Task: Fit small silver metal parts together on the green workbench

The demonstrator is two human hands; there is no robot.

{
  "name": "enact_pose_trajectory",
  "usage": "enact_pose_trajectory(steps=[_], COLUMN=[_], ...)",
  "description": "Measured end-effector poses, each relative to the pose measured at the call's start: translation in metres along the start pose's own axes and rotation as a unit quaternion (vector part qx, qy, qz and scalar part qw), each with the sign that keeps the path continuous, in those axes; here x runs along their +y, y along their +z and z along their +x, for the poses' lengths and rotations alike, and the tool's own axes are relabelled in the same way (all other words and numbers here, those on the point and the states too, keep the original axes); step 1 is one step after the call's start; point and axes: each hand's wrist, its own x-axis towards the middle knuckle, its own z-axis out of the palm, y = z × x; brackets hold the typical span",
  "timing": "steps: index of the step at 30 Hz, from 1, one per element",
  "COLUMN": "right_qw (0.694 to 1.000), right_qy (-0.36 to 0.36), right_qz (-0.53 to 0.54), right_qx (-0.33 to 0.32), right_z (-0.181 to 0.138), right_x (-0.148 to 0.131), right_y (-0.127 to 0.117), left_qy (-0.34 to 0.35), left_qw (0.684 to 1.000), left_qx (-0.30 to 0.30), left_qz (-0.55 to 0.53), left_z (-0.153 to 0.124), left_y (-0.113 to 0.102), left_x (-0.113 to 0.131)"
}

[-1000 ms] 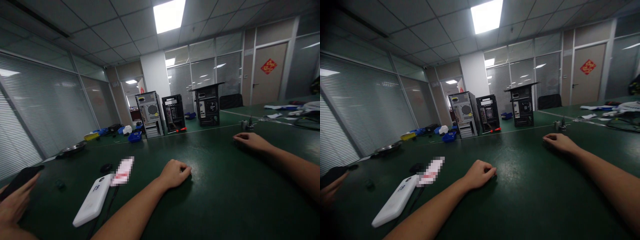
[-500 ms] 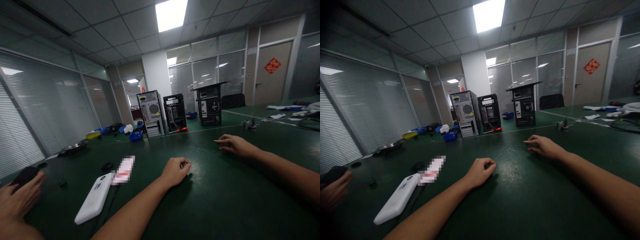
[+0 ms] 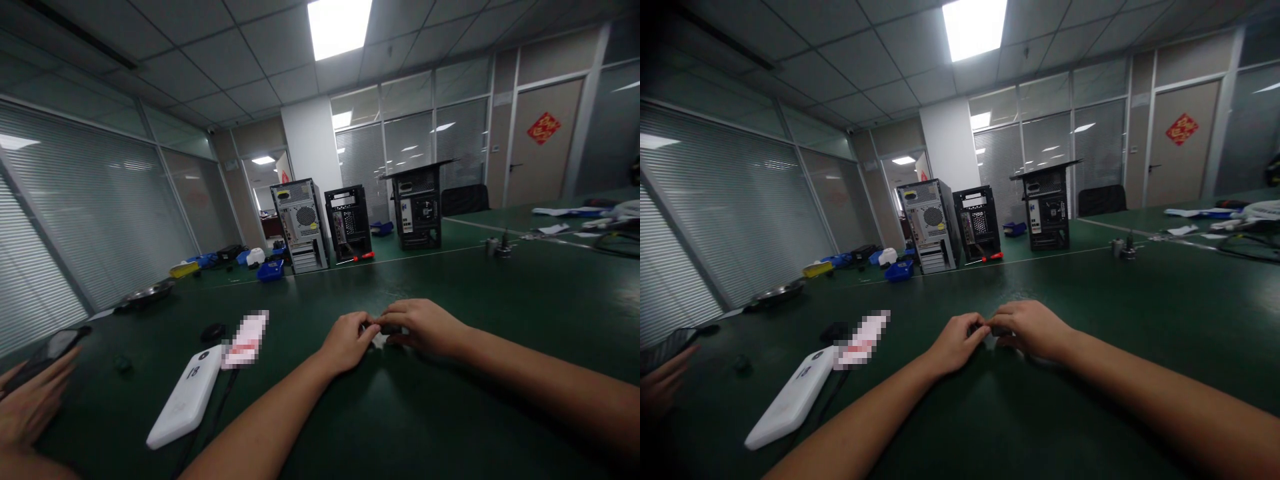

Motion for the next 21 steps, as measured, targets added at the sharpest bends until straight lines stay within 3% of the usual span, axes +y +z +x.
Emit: enact_pose_trajectory(steps=[7, 12, 16, 21], right_qw=[1.0, 0.994, 0.991, 0.998], right_qy=[-0.002, 0.076, 0.071, 0.017], right_qz=[0.013, 0.077, 0.117, 0.05], right_qx=[-0.021, -0.008, -0.001, -0.025], right_z=[-0.002, -0.01, -0.009, 0.002], right_x=[0.015, 0.027, 0.014, -0.007], right_y=[0.003, 0.003, 0.0, 0.006], left_qy=[-0.002, -0.013, -0.011, -0.006], left_qw=[1.0, 1.0, 1.0, 1.0], left_qx=[0.012, 0.021, 0.012, -0.019], left_qz=[0.009, 0.006, -0.002, -0.002], left_z=[0.0, 0.0, -0.001, -0.002], left_y=[0.003, 0.004, 0.003, 0.004], left_x=[-0.002, -0.007, -0.005, 0.0])
